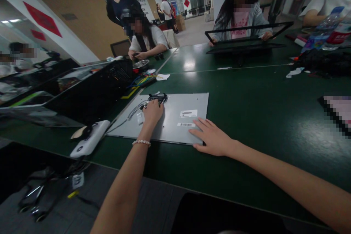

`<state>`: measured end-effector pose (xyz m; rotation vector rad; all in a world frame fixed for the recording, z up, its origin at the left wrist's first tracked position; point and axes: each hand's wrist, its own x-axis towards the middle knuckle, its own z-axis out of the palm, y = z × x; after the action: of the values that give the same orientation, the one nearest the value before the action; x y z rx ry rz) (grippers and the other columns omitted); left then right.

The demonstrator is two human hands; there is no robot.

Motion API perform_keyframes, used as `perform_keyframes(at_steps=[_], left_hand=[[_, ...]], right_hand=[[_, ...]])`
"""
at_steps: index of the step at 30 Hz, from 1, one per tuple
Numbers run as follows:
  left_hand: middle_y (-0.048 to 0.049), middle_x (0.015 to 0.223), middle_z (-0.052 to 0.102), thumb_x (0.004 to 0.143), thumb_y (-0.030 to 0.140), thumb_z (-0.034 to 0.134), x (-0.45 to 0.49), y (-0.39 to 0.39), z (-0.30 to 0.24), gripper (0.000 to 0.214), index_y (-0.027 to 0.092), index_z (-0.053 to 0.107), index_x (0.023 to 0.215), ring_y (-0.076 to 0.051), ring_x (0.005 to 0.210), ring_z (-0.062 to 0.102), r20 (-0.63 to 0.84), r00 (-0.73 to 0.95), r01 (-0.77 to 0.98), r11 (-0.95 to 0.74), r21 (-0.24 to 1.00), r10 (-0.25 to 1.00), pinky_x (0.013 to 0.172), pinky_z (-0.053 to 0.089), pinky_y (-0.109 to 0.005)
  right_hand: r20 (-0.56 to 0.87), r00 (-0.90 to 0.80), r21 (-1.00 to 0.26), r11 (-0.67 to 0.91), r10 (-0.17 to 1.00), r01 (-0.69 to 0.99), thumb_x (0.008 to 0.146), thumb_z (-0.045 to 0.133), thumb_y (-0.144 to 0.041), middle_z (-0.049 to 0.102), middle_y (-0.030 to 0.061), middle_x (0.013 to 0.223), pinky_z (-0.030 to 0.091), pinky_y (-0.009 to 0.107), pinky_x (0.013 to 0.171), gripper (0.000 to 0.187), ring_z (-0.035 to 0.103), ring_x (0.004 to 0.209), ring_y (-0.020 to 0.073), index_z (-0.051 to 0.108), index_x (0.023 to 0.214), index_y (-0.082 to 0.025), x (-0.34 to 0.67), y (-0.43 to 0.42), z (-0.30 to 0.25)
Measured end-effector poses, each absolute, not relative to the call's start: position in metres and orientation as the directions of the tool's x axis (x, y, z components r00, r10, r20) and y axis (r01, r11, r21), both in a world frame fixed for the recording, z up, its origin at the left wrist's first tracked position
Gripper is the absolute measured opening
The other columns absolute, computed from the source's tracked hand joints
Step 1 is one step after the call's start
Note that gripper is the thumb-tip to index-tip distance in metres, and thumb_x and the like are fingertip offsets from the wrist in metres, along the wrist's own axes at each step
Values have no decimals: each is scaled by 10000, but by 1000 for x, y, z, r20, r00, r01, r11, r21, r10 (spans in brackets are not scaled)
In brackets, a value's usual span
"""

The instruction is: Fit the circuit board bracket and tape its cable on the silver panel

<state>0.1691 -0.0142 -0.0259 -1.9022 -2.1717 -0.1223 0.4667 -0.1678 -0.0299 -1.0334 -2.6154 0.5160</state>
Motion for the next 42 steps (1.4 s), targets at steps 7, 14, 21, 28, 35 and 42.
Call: perform_keyframes(at_steps=[7, 14, 21, 28, 35, 42], left_hand=[[-214, 1270, 598, 950, 336, 357, 168, -1, -27, 404, 122, 574, 1216, -351, 1168, 549, 250, -132, 983, 158, -89, 959, 961, 422, -532], [-218, 1272, 596, 947, 330, 346, 167, 5, -27, 415, 120, 572, 1225, -354, 1184, 537, 248, -137, 984, 162, -81, 959, 967, 417, -547], [-201, 1257, 608, 953, 362, 362, 164, -13, -25, 413, 139, 561, 1238, -350, 1165, 554, 222, -95, 989, 117, -91, 970, 957, 430, -513], [-159, 1516, 394, 962, 444, 369, 156, -37, -20, 540, 175, 426, 1426, -331, 1405, 322, 252, -59, 993, 83, -85, 966, 1086, 329, -512], [-159, 1352, 556, 890, 402, 462, 101, -81, -1, 536, 162, 513, 1367, -336, 1259, 491, 269, -144, 967, 193, -167, 952, 1042, 411, -446], [-132, 1213, 666, 891, 269, 390, 72, -98, -2, 435, 188, 632, 1242, -311, 1098, 626, 131, -119, 959, 148, -240, 984, 912, 501, -405]], right_hand=[[124, -702, -426, 677, 701, 601, 948, 434, -547, 253, 132, 1614, 184, 539, 1186, 620, 172, 1484, 349, 427, 1468, -208, 466, -168, -29], [124, -704, -427, 678, 699, 598, 948, 441, -537, 262, 127, 1612, 179, 535, 1187, 606, 181, 1482, 348, 433, 1459, -210, 466, -169, -28], [125, -704, -424, 679, 699, 599, 951, 430, -546, 256, 143, 1611, 179, 531, 1187, 613, 173, 1484, 349, 438, 1457, -200, 467, -169, -27], [119, -703, -421, 677, 701, 604, 954, 428, -542, 267, 125, 1611, 182, 524, 1189, 610, 183, 1484, 337, 430, 1466, -210, 467, -169, -27], [119, -700, -429, 672, 704, 604, 947, 444, -544, 275, 125, 1607, 186, 532, 1188, 618, 186, 1482, 345, 432, 1467, -211, 467, -170, -28], [109, -708, -437, 674, 697, 596, 960, 412, -550, 248, 111, 1620, 168, 533, 1192, 617, 151, 1493, 324, 409, 1484, -224, 467, -170, -29]])
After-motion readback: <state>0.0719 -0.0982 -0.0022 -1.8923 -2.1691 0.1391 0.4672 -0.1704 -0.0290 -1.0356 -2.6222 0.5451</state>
